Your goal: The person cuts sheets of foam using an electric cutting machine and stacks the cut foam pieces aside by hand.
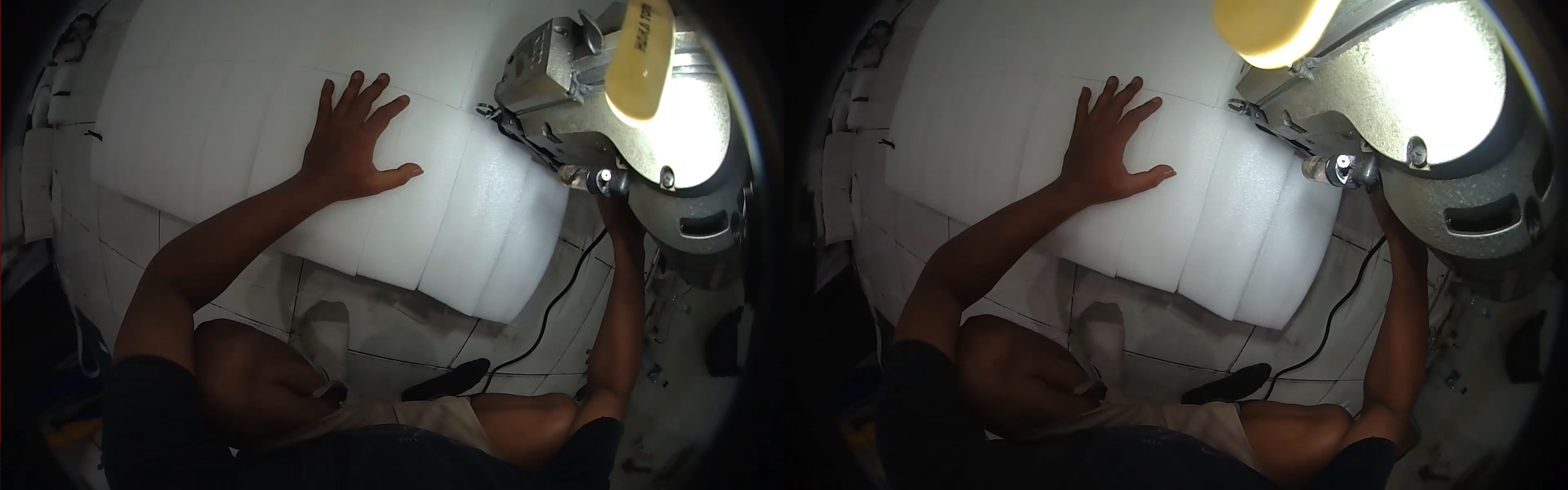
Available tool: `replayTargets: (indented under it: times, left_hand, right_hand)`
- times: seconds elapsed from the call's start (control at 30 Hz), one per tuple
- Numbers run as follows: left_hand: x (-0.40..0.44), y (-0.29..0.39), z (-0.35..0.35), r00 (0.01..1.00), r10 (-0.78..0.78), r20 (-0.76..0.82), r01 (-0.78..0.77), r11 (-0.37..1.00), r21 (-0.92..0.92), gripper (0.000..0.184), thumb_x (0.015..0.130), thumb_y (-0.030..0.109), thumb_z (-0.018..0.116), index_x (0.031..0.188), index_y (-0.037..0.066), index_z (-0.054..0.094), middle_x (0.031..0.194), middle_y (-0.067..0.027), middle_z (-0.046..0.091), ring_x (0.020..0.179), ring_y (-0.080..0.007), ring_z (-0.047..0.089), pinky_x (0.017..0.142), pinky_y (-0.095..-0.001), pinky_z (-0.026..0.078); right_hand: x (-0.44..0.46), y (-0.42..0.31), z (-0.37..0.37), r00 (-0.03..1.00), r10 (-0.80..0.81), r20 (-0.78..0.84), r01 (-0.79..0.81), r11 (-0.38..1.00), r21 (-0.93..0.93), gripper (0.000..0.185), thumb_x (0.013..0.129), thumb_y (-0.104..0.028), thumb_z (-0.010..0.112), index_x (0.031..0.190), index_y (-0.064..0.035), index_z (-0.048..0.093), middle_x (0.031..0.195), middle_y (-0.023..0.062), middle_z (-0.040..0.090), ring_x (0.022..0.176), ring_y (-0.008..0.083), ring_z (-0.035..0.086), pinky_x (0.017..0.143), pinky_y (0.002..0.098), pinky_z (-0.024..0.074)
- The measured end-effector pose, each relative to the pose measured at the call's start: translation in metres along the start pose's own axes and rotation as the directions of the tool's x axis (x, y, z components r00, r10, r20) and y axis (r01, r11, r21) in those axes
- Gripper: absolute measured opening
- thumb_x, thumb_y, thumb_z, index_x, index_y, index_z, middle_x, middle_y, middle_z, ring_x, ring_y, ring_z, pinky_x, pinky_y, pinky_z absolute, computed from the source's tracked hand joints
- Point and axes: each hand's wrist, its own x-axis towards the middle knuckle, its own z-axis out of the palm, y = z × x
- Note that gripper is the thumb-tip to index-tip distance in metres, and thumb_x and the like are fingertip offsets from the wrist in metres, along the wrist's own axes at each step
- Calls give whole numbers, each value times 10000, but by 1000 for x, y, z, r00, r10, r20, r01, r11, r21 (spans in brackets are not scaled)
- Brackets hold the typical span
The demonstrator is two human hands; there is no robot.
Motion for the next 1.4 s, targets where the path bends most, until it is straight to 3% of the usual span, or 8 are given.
replayTargets:
  times: [0.33, 0.47, 0.53, 0.73, 0.83, 0.9, 1.03, 1.4]
  left_hand:
    - [0, 39, 15, 998, 34, -59, -35, 999, -16, 837, 748, 632, 667, 1376, 114, 475, 1474, -186, 344, 1408, -425, 227, 1124, -655, 99]
    - [0, 42, 16, 996, 44, -83, -46, 999, -15, 839, 747, 643, 660, 1377, 120, 478, 1476, -180, 344, 1410, -420, 224, 1128, -649, 97]
    - [2, 47, 18, 994, 45, -103, -47, 999, -17, 838, 747, 646, 659, 1376, 121, 479, 1477, -179, 345, 1412, -418, 222, 1130, -647, 97]
    - [4, 51, 12, 993, 35, -111, -35, 999, 7, 806, 760, 621, 659, 1373, 128, 484, 1487, -174, 337, 1419, -395, 222, 1145, -617, 104]
    - [1, 45, 1, 996, 40, -78, -48, 994, -103, 736, 791, 542, 669, 1368, 124, 483, 1493, -169, 332, 1423, -380, 224, 1156, -590, 116]
    - [-7, 41, -11, 996, -9, -90, -41, 843, -537, 664, 813, 462, 678, 1364, 148, 485, 1501, -164, 325, 1426, -376, 222, 1160, -579, 124]
    - [-36, 13, -33, 997, -74, -2, 73, 976, 206, 803, 758, 618, 668, 1422, 231, 436, 1517, -162, 294, 1428, -400, 199, 1157, -591, 111]
    - [-38, 13, -1, 997, -74, -23, 75, 996, 53, 852, 702, 623, 711, 1410, 222, 458, 1528, -179, 267, 1427, -421, 192, 1147, -612, 100]
  right_hand:
    - [-23, 9, -14, 941, 204, 270, -234, 968, 85, 462, 878, -424, 617, 1199, -93, 589, 1177, 155, 626, 1106, 341, 586, 988, 458, 436]
    - [-22, 8, -18, 969, 134, 209, -133, 991, -19, 514, 884, -441, 612, 1251, -84, 561, 1225, 158, 607, 1144, 348, 568, 1007, 465, 421]
    - [-5, -3, -36, 986, -84, -142, 67, 990, -124, 252, 903, -262, 586, 1082, -94, 641, 1003, 131, 656, 946, 320, 634, 808, 425, 499]
    - [-4, 8, -37, 997, -30, -66, 15, 977, -213, 362, 876, -365, 587, 1146, -130, 640, 1116, 152, 641, 1047, 361, 603, 887, 475, 477]
    - [3, -2, -52, 976, -26, -216, -20, 978, -210, 390, 870, -401, 585, 1159, -147, 642, 1134, 147, 640, 1060, 389, 594, 926, 509, 451]
    - [-14, 7, -54, 1000, 20, -12, -22, 969, -245, 480, 908, -420, 532, 1260, -95, 566, 1242, 172, 597, 1149, 350, 565, 994, 451, 431]
    - [-19, 9, -55, 991, -67, -114, 29, 951, -307, 465, 877, -422, 576, 1240, -131, 578, 1233, 154, 603, 1143, 372, 564, 992, 488, 423]
    - [-39, 32, -19, 991, 44, 127, -23, 987, -159, 508, 903, -402, 575, 1331, -135, 511, 1315, 160, 544, 1223, 349, 514, 1038, 480, 396]
